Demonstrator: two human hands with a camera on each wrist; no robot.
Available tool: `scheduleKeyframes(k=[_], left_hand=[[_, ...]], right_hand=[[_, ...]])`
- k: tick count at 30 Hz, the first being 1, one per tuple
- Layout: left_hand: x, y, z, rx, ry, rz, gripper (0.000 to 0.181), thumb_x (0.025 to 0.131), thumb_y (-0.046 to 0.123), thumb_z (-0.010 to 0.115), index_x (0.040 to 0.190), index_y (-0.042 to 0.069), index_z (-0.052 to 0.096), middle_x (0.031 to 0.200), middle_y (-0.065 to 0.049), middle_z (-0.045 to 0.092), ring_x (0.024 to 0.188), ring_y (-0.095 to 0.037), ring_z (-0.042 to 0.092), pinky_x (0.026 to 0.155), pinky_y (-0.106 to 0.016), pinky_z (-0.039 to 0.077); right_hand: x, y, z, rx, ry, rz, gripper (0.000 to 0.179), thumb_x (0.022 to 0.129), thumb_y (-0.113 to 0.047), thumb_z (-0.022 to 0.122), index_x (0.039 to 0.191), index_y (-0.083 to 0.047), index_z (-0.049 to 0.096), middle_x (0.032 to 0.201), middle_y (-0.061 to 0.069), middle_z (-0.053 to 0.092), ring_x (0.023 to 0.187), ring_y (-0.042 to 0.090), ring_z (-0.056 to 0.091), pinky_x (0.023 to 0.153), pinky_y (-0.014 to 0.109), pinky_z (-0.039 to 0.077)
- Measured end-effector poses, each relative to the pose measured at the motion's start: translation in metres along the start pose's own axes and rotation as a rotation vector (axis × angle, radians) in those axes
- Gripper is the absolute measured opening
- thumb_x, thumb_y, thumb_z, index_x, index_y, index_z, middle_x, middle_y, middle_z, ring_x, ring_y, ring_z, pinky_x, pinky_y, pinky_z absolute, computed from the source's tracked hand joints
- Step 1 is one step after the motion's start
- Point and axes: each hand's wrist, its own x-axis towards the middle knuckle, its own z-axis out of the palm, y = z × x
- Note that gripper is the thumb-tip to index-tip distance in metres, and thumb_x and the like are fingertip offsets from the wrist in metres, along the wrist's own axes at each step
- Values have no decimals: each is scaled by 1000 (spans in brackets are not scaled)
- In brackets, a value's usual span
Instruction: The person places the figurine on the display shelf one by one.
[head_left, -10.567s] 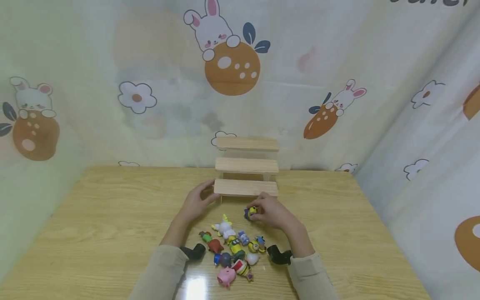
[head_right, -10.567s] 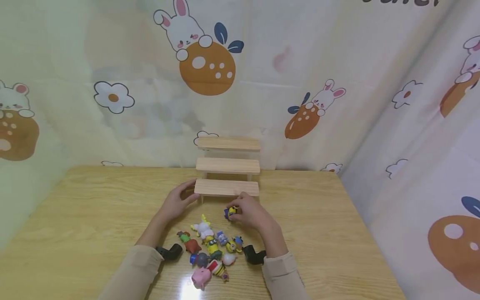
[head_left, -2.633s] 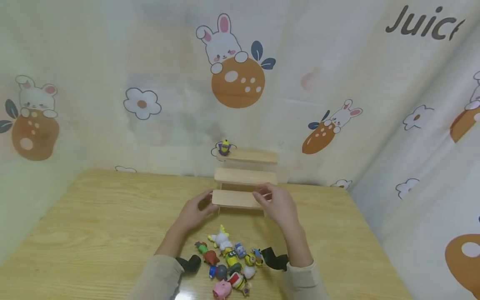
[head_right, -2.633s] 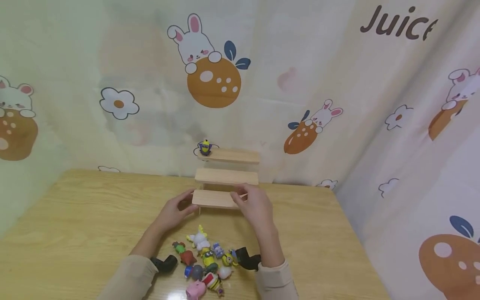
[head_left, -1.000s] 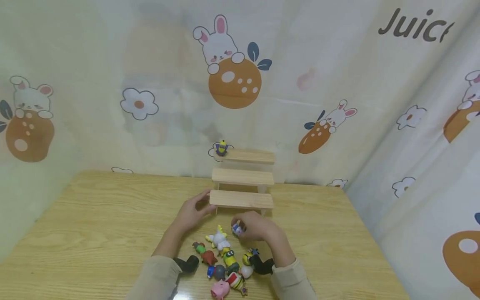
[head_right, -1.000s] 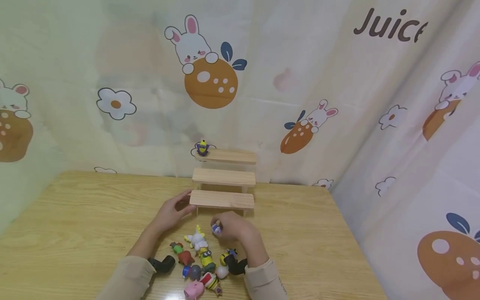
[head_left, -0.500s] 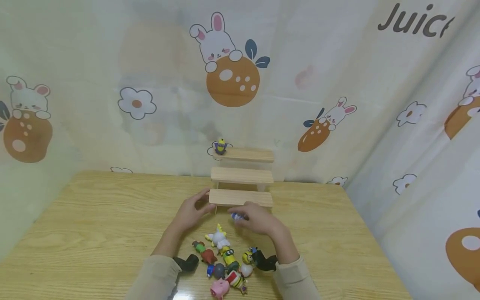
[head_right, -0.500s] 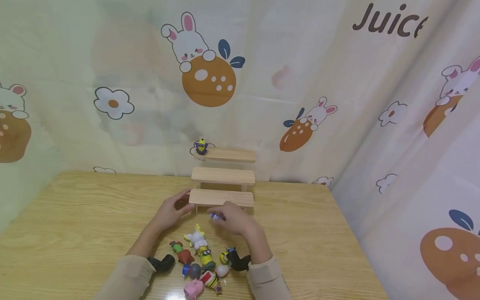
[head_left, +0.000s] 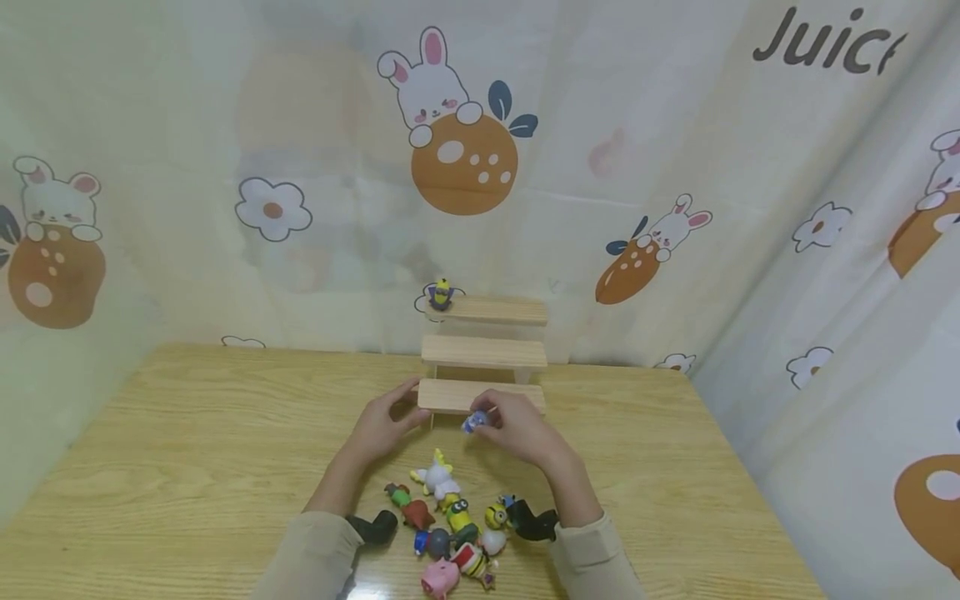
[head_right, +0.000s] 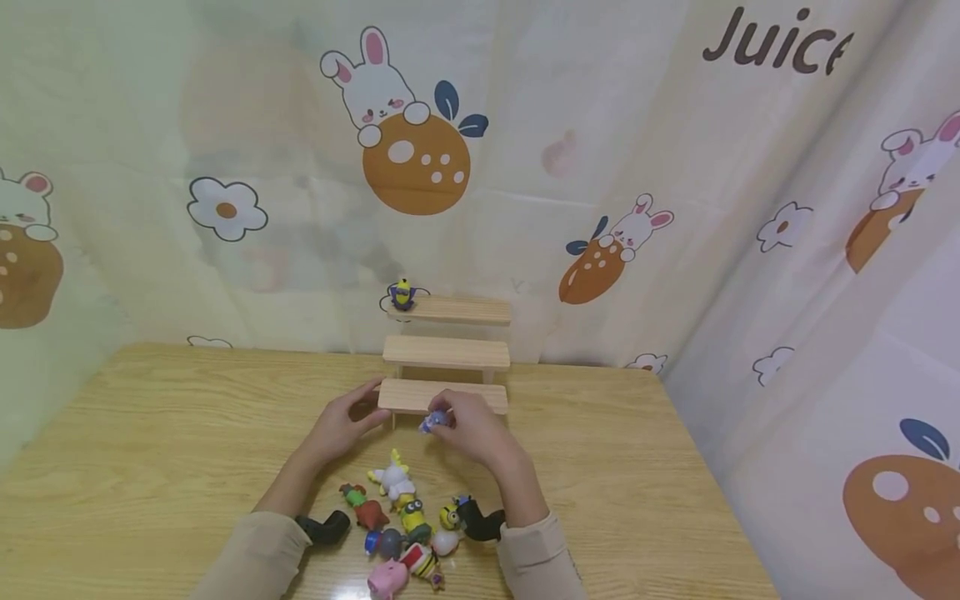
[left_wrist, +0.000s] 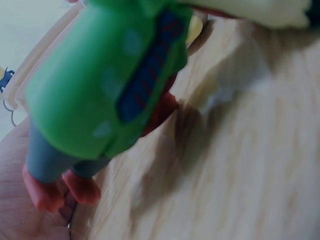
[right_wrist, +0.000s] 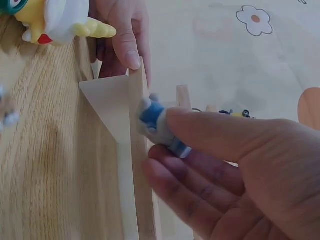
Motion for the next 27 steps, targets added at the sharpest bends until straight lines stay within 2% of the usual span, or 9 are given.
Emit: scheduleKeyframes(k=[6, 16, 27], left_hand=[[-1, -1, 0, -11, -1, 1, 68, 85, 47, 66, 144, 24, 42, 131, -8, 59, 132, -31, 44, 113, -53, 27], [0, 0, -1, -25, -1, 8, 68, 85, 46, 66, 144, 23, 43, 128, -7, 62, 130, -29, 47, 112, -51, 30], [0, 2, -2, -32, -7, -4, 67, 85, 44, 67, 144, 23, 43, 127, -6, 62, 126, -28, 50, 110, -49, 34]], right_hand=[[1, 1, -1, -30, 58, -32, 22, 87, -16, 69, 108, -9, 68, 104, 4, 69, 86, 14, 66, 77, 30, 55], [1, 0, -3, -60, 85, -40, 25, 89, -20, 66, 113, -11, 70, 109, 5, 69, 93, 20, 67, 80, 33, 56], [1, -1, -2, -32, 111, -25, 22, 86, -7, 68, 107, -7, 71, 106, 6, 64, 91, 17, 65, 79, 27, 56]])
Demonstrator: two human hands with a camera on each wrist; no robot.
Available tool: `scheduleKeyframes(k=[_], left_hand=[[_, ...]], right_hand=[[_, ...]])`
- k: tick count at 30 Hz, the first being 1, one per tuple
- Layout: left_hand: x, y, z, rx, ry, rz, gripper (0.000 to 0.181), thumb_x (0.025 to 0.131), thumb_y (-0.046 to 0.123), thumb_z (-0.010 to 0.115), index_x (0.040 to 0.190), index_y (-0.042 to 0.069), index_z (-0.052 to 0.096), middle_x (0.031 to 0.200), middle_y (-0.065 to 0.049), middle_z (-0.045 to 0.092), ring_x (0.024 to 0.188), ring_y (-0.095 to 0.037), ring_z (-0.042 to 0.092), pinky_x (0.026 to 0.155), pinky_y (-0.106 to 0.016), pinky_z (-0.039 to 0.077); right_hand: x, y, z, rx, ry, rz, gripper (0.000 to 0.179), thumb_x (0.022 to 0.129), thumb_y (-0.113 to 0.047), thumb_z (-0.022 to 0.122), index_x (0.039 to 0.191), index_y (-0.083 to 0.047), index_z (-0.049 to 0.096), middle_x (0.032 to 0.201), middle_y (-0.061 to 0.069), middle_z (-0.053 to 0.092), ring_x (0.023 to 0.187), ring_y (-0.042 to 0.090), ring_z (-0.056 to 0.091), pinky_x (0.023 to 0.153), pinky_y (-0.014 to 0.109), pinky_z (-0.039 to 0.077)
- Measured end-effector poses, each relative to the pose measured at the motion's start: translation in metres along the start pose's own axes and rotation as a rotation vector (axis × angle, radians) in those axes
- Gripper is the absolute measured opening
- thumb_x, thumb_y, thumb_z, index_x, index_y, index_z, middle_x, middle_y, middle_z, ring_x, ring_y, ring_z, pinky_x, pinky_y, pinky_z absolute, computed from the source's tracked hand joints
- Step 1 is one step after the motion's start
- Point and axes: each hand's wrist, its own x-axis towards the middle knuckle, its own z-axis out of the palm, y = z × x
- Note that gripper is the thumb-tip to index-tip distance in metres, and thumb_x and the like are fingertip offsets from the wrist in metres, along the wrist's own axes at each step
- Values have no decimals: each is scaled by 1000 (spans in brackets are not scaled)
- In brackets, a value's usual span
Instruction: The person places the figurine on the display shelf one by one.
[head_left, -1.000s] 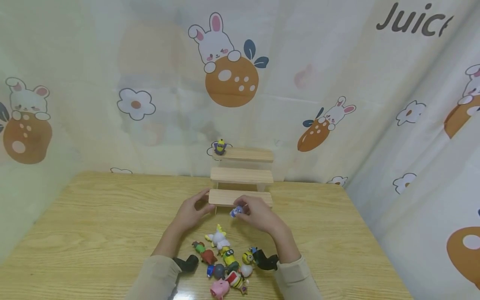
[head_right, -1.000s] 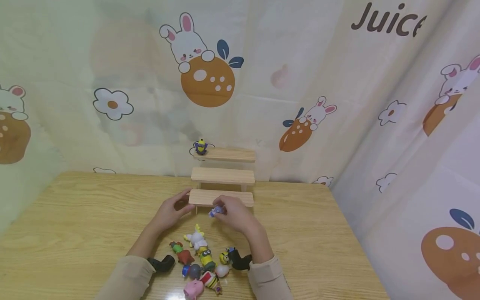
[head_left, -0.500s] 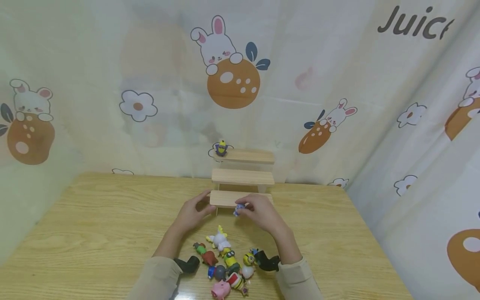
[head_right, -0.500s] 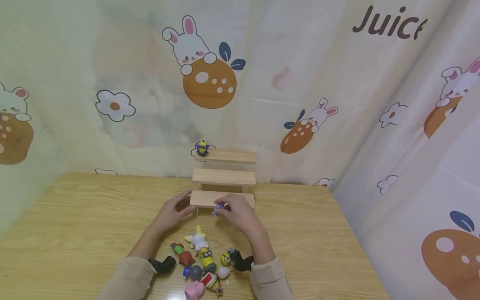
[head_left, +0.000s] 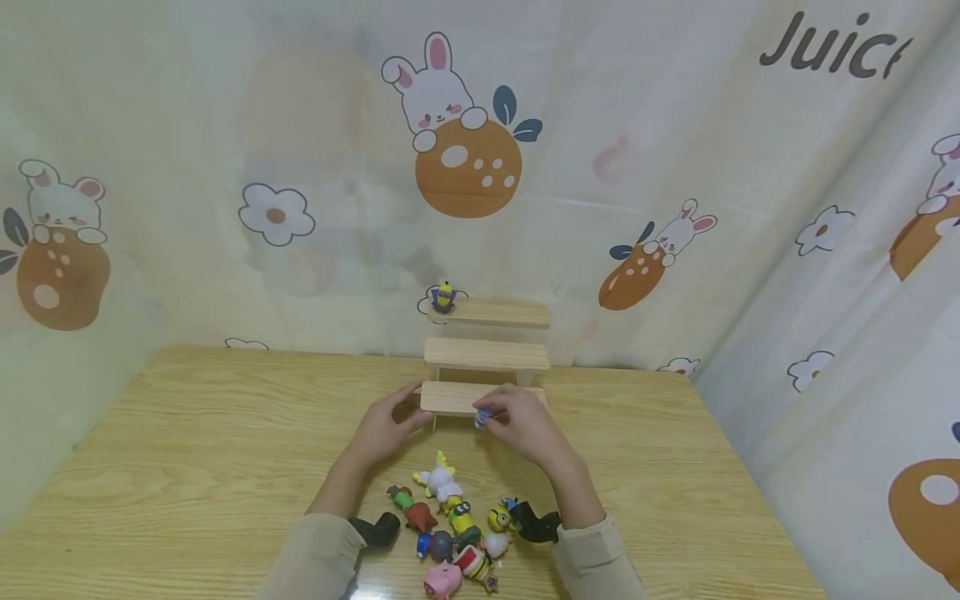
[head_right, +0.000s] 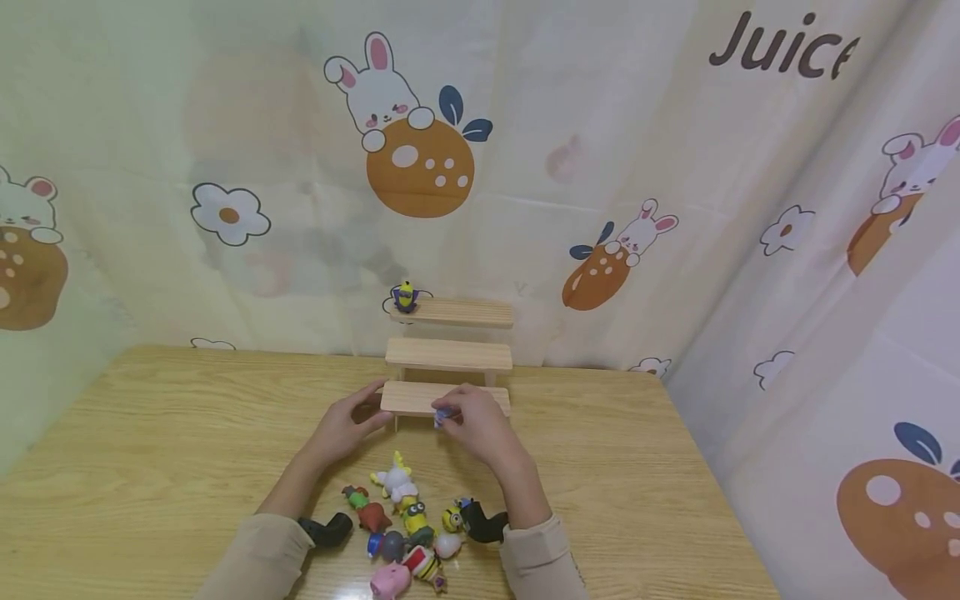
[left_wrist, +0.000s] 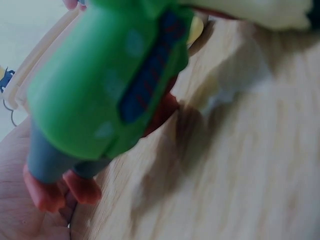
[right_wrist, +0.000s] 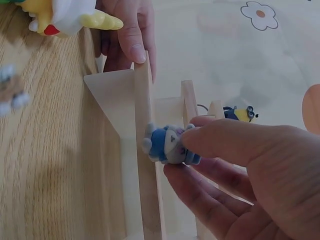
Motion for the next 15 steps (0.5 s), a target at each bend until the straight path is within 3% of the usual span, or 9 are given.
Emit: scheduleKeyframes(k=[15], left_hand=[[3, -3, 2, 11, 8, -2, 66, 85, 43, 67, 143, 24, 43, 125, -7, 63, 128, -29, 49, 111, -50, 32]], right_hand=[[5, 2, 4, -34, 145, -7, 22, 84, -6, 71, 106, -4, 71, 107, 6, 62, 90, 17, 67, 78, 22, 56]])
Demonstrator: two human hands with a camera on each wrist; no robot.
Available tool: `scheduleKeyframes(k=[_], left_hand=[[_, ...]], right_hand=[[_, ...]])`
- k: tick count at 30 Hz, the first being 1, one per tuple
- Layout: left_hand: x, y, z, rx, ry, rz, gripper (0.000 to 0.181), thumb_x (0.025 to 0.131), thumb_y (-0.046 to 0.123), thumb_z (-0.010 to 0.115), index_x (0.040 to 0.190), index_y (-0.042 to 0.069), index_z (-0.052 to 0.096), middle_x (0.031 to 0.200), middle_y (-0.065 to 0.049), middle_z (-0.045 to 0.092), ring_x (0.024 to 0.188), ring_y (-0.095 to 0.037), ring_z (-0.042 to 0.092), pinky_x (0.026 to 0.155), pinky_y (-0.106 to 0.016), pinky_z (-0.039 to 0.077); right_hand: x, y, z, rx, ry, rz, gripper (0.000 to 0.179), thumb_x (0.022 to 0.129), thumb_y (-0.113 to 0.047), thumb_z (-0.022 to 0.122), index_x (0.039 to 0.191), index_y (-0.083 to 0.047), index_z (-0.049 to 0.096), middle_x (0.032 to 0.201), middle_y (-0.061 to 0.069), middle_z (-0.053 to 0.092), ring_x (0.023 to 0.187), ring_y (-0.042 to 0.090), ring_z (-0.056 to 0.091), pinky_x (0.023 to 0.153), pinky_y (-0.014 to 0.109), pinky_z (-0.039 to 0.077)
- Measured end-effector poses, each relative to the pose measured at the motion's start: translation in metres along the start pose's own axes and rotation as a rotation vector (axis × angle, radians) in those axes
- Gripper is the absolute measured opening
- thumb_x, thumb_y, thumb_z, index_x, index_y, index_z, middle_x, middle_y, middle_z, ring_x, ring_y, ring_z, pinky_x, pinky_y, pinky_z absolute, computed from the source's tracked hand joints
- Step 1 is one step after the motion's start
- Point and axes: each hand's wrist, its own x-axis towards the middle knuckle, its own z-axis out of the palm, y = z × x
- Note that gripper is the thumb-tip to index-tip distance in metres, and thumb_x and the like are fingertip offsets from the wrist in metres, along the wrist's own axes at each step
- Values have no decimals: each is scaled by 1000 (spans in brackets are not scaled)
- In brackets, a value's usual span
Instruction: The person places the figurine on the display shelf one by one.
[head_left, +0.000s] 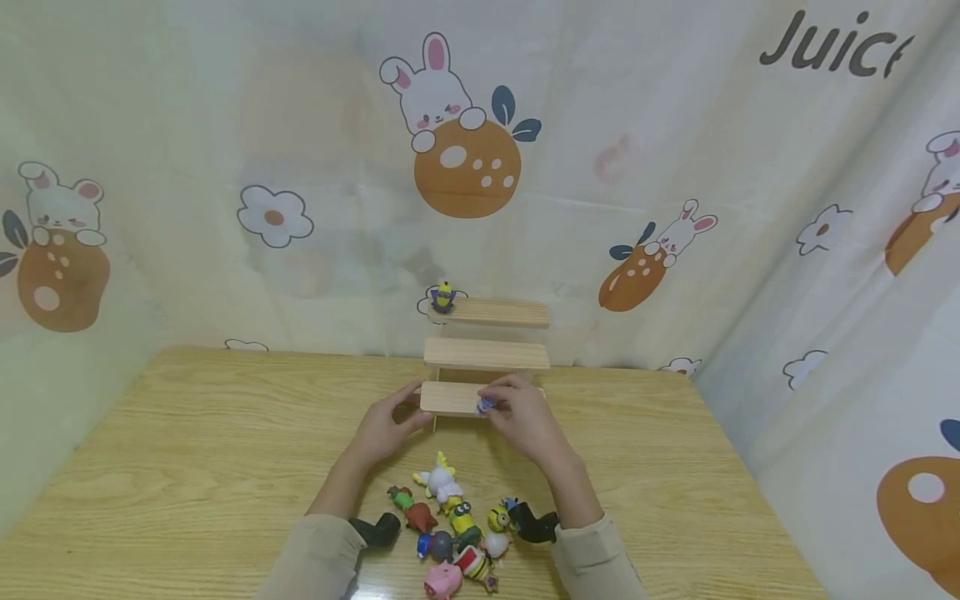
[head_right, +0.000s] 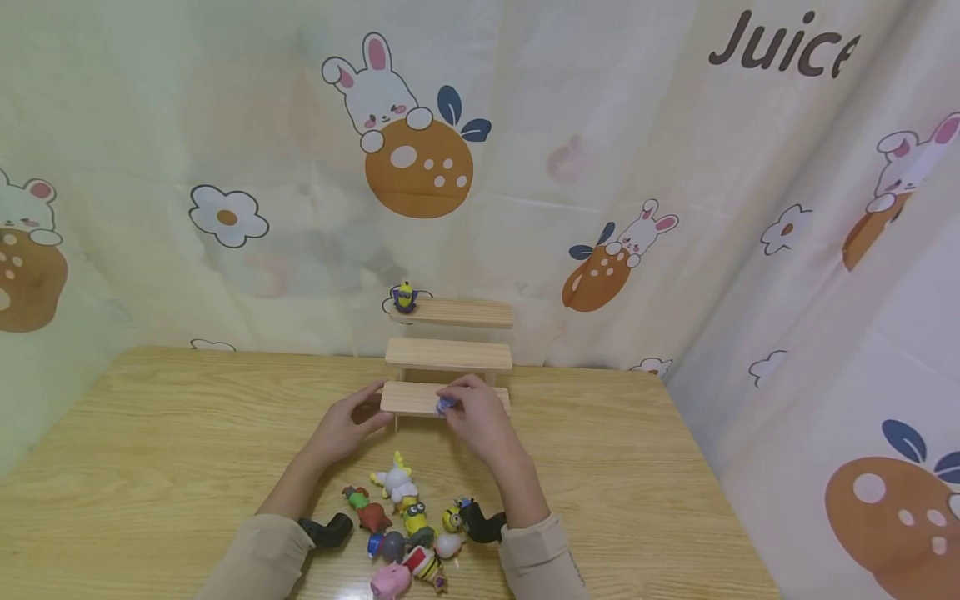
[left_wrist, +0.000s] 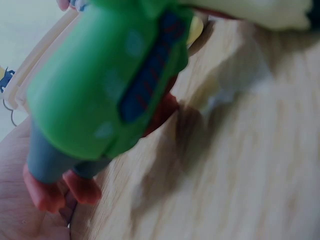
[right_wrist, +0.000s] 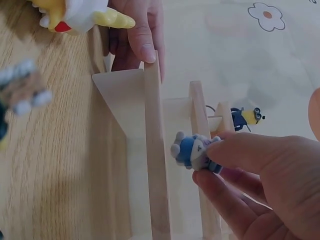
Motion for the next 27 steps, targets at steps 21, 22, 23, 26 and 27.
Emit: scheduleKeyframes(k=[21, 22, 23, 26, 27], left_hand=[[0, -1, -1, -6, 7, -3, 67, 84, 46, 67, 143, 25, 44, 127, -7, 62, 130, -29, 47, 112, -51, 31], [0, -1, -1, -7, 9, -3, 67, 84, 45, 67, 143, 24, 44, 126, -7, 62, 130, -29, 47, 112, -51, 31], [-1, -1, -1, -5, 11, -1, 67, 84, 45, 67, 143, 24, 44, 126, -8, 62, 129, -30, 48, 111, -51, 32], [-2, -1, 0, -9, 9, 0, 67, 85, 45, 67, 143, 23, 44, 127, -8, 62, 127, -29, 49, 111, -51, 33], [-2, -1, 0, -11, 7, 4, 67, 85, 45, 67, 143, 23, 44, 127, -8, 62, 127, -29, 50, 111, -51, 33]], right_hand=[[2, -3, 3, -27, 24, 28, 25, 83, -8, 72, 108, -3, 70, 107, 8, 63, 92, 18, 67, 81, 24, 56], [1, -3, 3, -32, 28, 27, 25, 83, -9, 72, 107, -3, 70, 106, 7, 63, 92, 18, 67, 81, 24, 56], [1, -3, 3, -34, 31, 27, 24, 83, -10, 73, 106, -4, 71, 105, 7, 63, 91, 17, 67, 81, 25, 56], [0, -3, 3, -38, 44, 28, 21, 83, -12, 74, 103, -5, 72, 103, 5, 63, 90, 16, 66, 80, 25, 56], [0, -2, 4, -42, 48, 28, 21, 82, -12, 74, 102, -6, 72, 102, 5, 63, 90, 16, 66, 80, 26, 56]])
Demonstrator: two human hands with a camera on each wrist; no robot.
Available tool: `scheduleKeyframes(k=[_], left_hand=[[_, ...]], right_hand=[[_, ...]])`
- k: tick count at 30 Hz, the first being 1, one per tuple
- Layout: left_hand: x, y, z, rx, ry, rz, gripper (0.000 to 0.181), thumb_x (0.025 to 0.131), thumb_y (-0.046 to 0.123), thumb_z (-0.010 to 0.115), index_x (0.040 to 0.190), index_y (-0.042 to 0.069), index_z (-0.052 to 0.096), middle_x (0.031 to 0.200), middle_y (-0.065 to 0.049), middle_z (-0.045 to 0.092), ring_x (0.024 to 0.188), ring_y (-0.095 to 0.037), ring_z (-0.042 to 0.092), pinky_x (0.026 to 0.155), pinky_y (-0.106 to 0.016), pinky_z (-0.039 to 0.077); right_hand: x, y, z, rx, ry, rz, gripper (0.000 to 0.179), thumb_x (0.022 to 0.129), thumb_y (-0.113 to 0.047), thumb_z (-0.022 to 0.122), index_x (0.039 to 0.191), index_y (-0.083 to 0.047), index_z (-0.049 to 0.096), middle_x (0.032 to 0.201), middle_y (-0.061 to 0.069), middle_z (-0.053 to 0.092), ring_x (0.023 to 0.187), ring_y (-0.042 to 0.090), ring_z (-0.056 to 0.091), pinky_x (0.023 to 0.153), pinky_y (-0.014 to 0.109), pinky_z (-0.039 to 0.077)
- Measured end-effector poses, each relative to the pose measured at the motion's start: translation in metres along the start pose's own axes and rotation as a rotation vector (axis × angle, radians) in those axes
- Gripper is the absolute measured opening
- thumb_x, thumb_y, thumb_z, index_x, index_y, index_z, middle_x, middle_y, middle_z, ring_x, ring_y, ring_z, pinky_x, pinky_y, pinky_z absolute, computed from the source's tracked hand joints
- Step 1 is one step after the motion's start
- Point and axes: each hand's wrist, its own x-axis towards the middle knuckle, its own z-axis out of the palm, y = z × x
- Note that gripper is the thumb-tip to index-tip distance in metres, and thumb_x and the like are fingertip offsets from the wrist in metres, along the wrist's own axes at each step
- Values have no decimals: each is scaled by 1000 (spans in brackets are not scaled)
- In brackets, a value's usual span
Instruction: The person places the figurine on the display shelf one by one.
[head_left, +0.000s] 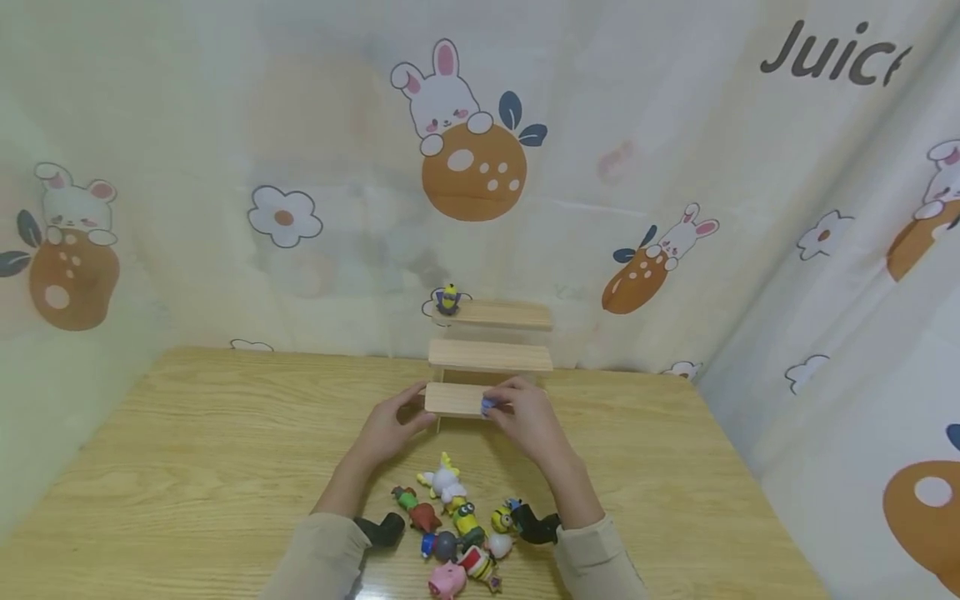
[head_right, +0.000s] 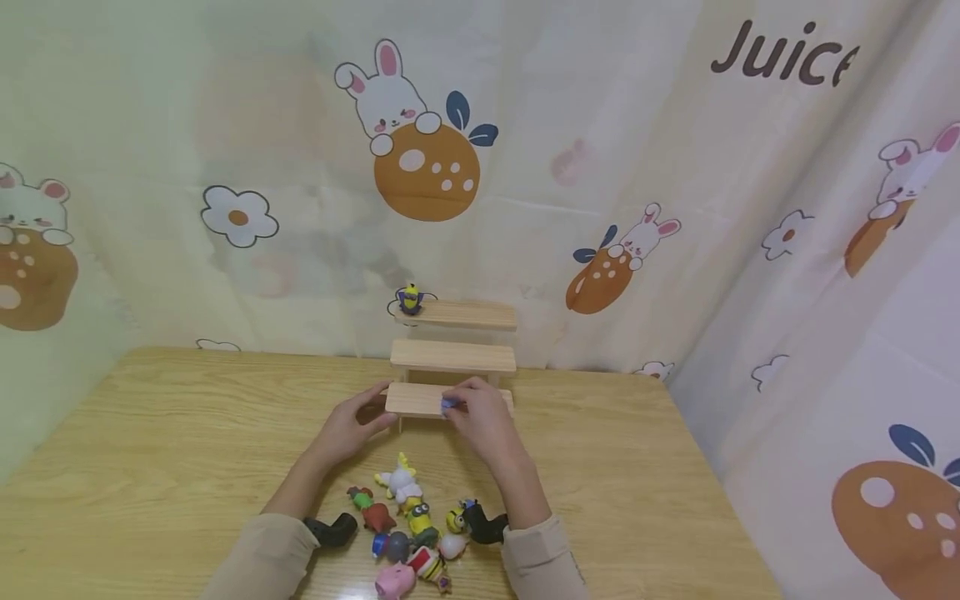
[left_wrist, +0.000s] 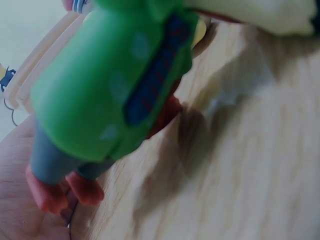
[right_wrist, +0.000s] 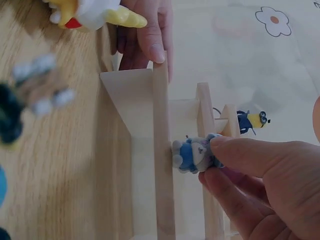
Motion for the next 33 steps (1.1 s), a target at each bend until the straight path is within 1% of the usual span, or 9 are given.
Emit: scheduleKeyframes(k=[6, 11, 14, 19, 24, 26, 28, 30, 33], left_hand=[[-1, -1, 1, -10, 5, 10, 67, 84, 43, 68, 143, 23, 44, 126, -6, 63, 125, -29, 51, 111, -50, 33], [0, -3, 2, -7, 4, 11, 68, 83, 46, 68, 143, 24, 43, 127, -6, 62, 126, -28, 51, 111, -49, 33], [0, -3, 2, -9, 5, 11, 69, 83, 46, 68, 143, 23, 43, 128, -6, 62, 126, -29, 51, 111, -50, 33], [-1, -2, 0, -5, 9, 4, 69, 83, 46, 68, 143, 24, 43, 127, -5, 62, 127, -28, 50, 111, -50, 32], [-1, -2, 0, -11, 10, 5, 68, 83, 44, 69, 143, 24, 44, 125, -5, 63, 126, -28, 51, 111, -50, 33], [-1, -1, 0, -14, 8, 9, 68, 83, 43, 69, 143, 24, 44, 125, -4, 63, 125, -28, 51, 111, -50, 33], [-1, -1, 0, -18, 7, 20, 68, 83, 43, 69, 143, 23, 44, 124, -4, 64, 125, -28, 52, 110, -50, 34], [-1, -1, 1, -20, 4, 22, 68, 83, 43, 69, 143, 22, 44, 123, -4, 64, 124, -27, 52, 110, -49, 34], [0, 0, 0, -31, 5, 28, 68, 83, 43, 69, 143, 21, 44, 123, -4, 64, 123, -27, 53, 109, -49, 36]], right_hand=[[0, 3, 2, 9, 11, 13, 22, 82, -12, 74, 103, -5, 72, 102, 6, 64, 90, 17, 65, 79, 24, 56], [7, 6, -2, 31, 14, 5, 20, 83, -13, 73, 101, -4, 73, 101, 6, 65, 90, 18, 65, 77, 22, 57], [17, 6, -8, 73, 26, -9, 19, 85, -14, 72, 102, -5, 73, 100, 5, 65, 88, 18, 66, 76, 23, 57], [39, 5, -17, 138, 33, -27, 19, 90, -18, 66, 105, -8, 73, 103, 7, 70, 91, 21, 68, 77, 31, 58], [59, 6, -20, 202, -6, 65, 25, 94, -27, 61, 111, -12, 71, 108, 8, 71, 100, 24, 67, 82, 37, 56], [66, 6, -22, 202, 26, 81, 27, 94, -28, 60, 113, -11, 70, 110, 9, 70, 103, 25, 67, 84, 37, 56], [74, 5, -26, 188, 77, 63, 28, 94, -26, 60, 114, -9, 69, 111, 11, 69, 103, 26, 66, 86, 37, 56], [82, 4, -31, 154, 143, 11, 26, 94, -22, 61, 114, -6, 69, 109, 12, 68, 101, 26, 67, 85, 35, 56], [97, 2, -35, 91, 231, -102, 24, 92, -16, 62, 111, -2, 69, 106, 12, 66, 97, 24, 67, 81, 30, 57]])
